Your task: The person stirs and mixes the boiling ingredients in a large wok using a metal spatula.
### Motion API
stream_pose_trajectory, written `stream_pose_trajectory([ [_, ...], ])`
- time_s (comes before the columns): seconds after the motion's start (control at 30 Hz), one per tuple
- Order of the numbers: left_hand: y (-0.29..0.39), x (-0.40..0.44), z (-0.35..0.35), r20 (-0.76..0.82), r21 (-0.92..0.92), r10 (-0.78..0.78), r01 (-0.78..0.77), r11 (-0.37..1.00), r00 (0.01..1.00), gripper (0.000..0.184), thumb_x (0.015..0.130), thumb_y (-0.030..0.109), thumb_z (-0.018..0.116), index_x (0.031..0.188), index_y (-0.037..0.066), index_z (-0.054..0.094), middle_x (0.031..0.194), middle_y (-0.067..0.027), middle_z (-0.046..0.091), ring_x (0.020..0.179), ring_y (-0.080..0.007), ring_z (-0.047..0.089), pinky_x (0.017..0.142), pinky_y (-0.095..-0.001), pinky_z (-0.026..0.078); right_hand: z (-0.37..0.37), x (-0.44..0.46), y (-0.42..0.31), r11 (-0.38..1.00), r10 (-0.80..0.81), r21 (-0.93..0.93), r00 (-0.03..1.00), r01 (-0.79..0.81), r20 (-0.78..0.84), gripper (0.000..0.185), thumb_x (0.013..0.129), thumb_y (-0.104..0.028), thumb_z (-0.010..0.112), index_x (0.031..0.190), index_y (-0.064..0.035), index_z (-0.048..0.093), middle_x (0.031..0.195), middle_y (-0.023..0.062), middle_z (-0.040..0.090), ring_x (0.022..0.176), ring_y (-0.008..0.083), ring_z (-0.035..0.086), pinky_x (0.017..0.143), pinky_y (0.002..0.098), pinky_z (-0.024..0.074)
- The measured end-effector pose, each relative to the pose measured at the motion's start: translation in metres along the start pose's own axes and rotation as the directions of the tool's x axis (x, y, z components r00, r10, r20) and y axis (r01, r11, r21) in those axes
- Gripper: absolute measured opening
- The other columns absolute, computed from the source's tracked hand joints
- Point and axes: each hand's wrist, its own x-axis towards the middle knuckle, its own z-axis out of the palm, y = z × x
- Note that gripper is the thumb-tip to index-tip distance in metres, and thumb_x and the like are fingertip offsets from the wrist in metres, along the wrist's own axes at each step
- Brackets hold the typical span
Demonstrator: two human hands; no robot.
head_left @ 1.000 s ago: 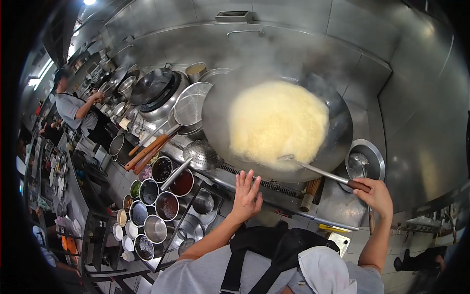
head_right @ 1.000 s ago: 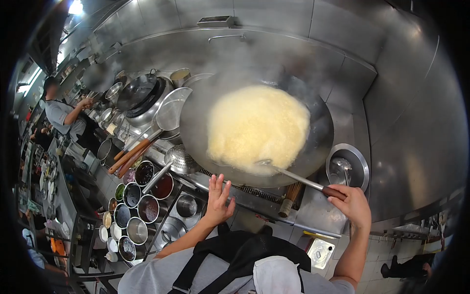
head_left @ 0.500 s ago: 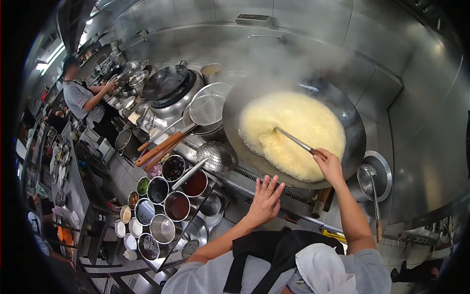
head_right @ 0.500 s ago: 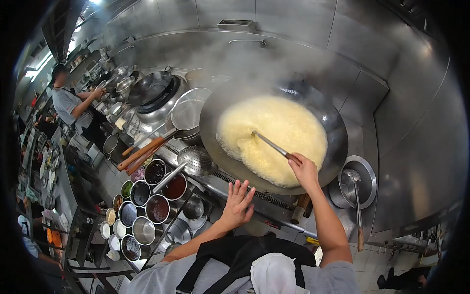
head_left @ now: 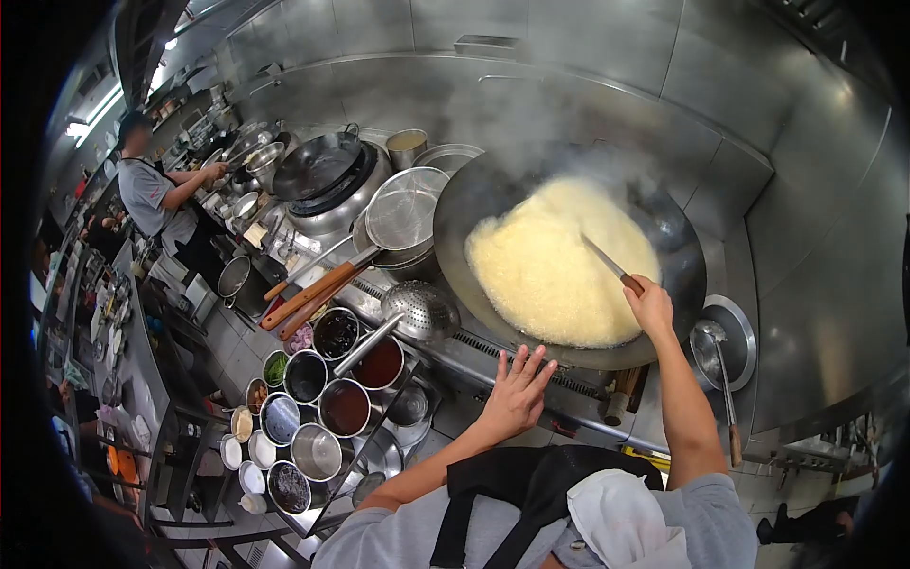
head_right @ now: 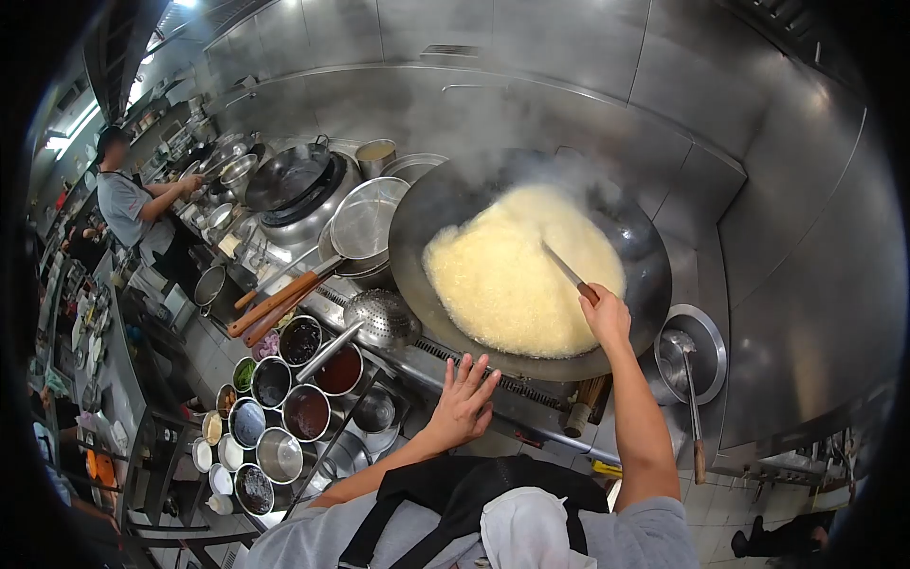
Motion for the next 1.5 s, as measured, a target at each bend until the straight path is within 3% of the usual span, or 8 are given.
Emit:
stream_pose_trajectory([
  [0.33, -0.001, 0.001, 0.005, -0.043, -0.117, 0.007, -0.012, 0.993, 0.999, 0.076, 0.091, 0.007, 0.071, 0.164, 0.010, 0.051, 0.179, -0.0204, 0.031, 0.169, -0.0461, 0.016, 0.130, -0.0743, 0.012, -0.060, -0.088, 0.000, 0.966, 0.056, 0.232, 0.972, -0.110, 0.227, 0.045, 0.094, -0.029, 0.081, 0.130, -0.0017, 0.078, 0.099, 0.0192, 0.081, 0.091, 0.0282, 0.080, 0.085, 0.0383, 0.0592],
  [0.43, -0.004, -0.001, 0.010, -0.038, -0.048, 0.051, -0.053, 0.997, 0.998, 0.090, 0.083, 0.008, 0.082, 0.166, 0.010, 0.047, 0.181, -0.0232, 0.024, 0.169, -0.0490, 0.011, 0.131, -0.0723, 0.011, -0.066, -0.118, 0.004, 0.932, -0.008, 0.353, 0.972, -0.078, 0.236, 0.046, 0.095, -0.025, 0.082, 0.130, 0.0034, 0.076, 0.101, 0.0173, 0.082, 0.089, 0.0220, 0.078, 0.084, 0.0363, 0.0585],
  [0.57, -0.004, 0.001, 0.013, -0.082, -0.100, 0.037, -0.046, 0.994, 0.996, 0.082, 0.087, 0.008, 0.077, 0.164, 0.009, 0.050, 0.180, -0.0215, 0.028, 0.169, -0.0480, 0.012, 0.130, -0.0749, 0.011, -0.102, -0.151, -0.014, 0.901, 0.083, 0.362, 0.913, -0.240, 0.398, 0.047, 0.096, -0.024, 0.082, 0.134, 0.0042, 0.074, 0.107, 0.0153, 0.083, 0.095, 0.0178, 0.077, 0.087, 0.0340, 0.0587],
  [0.67, -0.005, -0.001, 0.016, -0.089, -0.098, 0.039, -0.047, 0.994, 0.995, 0.083, 0.087, 0.009, 0.078, 0.165, 0.009, 0.049, 0.181, -0.0225, 0.026, 0.169, -0.0502, 0.011, 0.130, -0.0754, 0.011, -0.114, -0.175, 0.000, 0.785, 0.023, 0.565, 0.922, -0.255, 0.385, 0.047, 0.098, -0.020, 0.082, 0.136, 0.0069, 0.072, 0.114, 0.0125, 0.082, 0.099, 0.0147, 0.075, 0.089, 0.0311, 0.0587],
  [0.97, -0.003, -0.002, 0.020, -0.093, -0.079, 0.028, -0.035, 0.996, 0.995, 0.083, 0.087, 0.011, 0.079, 0.164, 0.007, 0.049, 0.180, -0.0245, 0.026, 0.168, -0.0529, 0.011, 0.129, -0.0758, 0.011, -0.218, -0.193, 0.050, 0.815, 0.075, 0.520, 0.937, -0.255, 0.342, 0.040, 0.093, -0.007, 0.085, 0.130, 0.0062, 0.076, 0.113, 0.0129, 0.083, 0.102, 0.0127, 0.076, 0.091, 0.0305, 0.0602],
  [1.17, 0.001, -0.001, 0.015, -0.086, -0.042, 0.013, -0.017, 0.999, 0.996, 0.087, 0.087, 0.011, 0.080, 0.167, 0.009, 0.045, 0.180, -0.0246, 0.026, 0.168, -0.0524, 0.011, 0.129, -0.0759, 0.012, -0.248, -0.159, 0.056, 0.990, 0.132, 0.048, 0.990, -0.134, 0.052, 0.043, 0.084, -0.013, 0.084, 0.126, -0.0048, 0.080, 0.111, 0.0205, 0.081, 0.097, 0.0384, 0.080, 0.087, 0.0404, 0.0618],
  [1.3, 0.004, 0.000, 0.017, -0.100, -0.026, 0.011, -0.014, 1.000, 0.995, 0.092, 0.086, 0.010, 0.080, 0.169, 0.009, 0.041, 0.180, -0.0245, 0.025, 0.169, -0.0515, 0.010, 0.129, -0.0761, 0.011, -0.224, -0.127, 0.089, 0.974, 0.011, -0.224, 0.998, -0.025, -0.062, 0.042, 0.086, -0.019, 0.086, 0.127, -0.0090, 0.078, 0.112, 0.0154, 0.080, 0.101, 0.0386, 0.076, 0.088, 0.0478, 0.0589],
  [1.5, 0.010, 0.000, 0.024, -0.147, -0.027, -0.047, 0.044, 0.999, 0.988, 0.091, 0.087, 0.010, 0.078, 0.169, 0.006, 0.040, 0.181, -0.0240, 0.024, 0.169, -0.0504, 0.011, 0.129, -0.0759, 0.010, -0.157, -0.061, 0.153, 0.962, -0.158, -0.240, 0.984, 0.134, -0.084, 0.039, 0.093, -0.023, 0.082, 0.130, -0.0117, 0.075, 0.110, 0.0130, 0.077, 0.099, 0.0396, 0.075, 0.087, 0.0504, 0.0582],
])
